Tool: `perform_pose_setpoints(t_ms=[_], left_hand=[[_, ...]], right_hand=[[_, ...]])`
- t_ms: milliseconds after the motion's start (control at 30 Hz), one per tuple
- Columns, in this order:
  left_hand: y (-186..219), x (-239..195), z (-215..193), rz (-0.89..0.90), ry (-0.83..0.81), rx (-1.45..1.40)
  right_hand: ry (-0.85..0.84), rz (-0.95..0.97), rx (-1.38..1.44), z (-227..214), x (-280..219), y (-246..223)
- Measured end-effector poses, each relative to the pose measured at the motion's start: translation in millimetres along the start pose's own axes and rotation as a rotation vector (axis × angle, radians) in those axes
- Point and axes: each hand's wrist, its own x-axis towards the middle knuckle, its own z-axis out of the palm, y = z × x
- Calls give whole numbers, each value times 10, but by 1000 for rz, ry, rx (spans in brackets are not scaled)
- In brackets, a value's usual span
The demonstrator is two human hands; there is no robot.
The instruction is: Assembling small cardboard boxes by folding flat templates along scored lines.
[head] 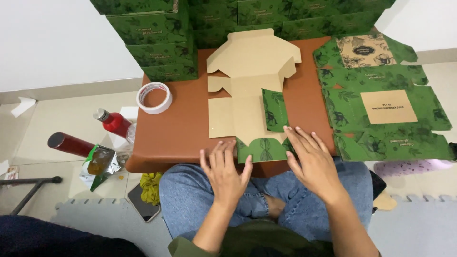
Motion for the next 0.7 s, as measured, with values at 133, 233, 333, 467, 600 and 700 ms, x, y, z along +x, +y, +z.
perform_pose_setpoints(t_ms=[133, 233, 333, 467, 600, 700], left_hand=[[111, 37, -52, -156, -60, 86], [112, 31, -26, -138, -106, 73], [122, 112, -72, -98, -211, -24], [150, 242, -156, -19, -337, -107], [95, 321, -138, 46, -511, 22], [104, 432, -119, 79, -610, 71]], right_hand=[[5, 10, -46, 92, -20, 23], [24, 11, -55, 121, -38, 37], [33, 11, -74, 129, -42, 37], [58, 1, -93, 131, -28, 23], [16, 4, 3, 70, 138, -58], [-18, -5, 166, 341, 316, 37]])
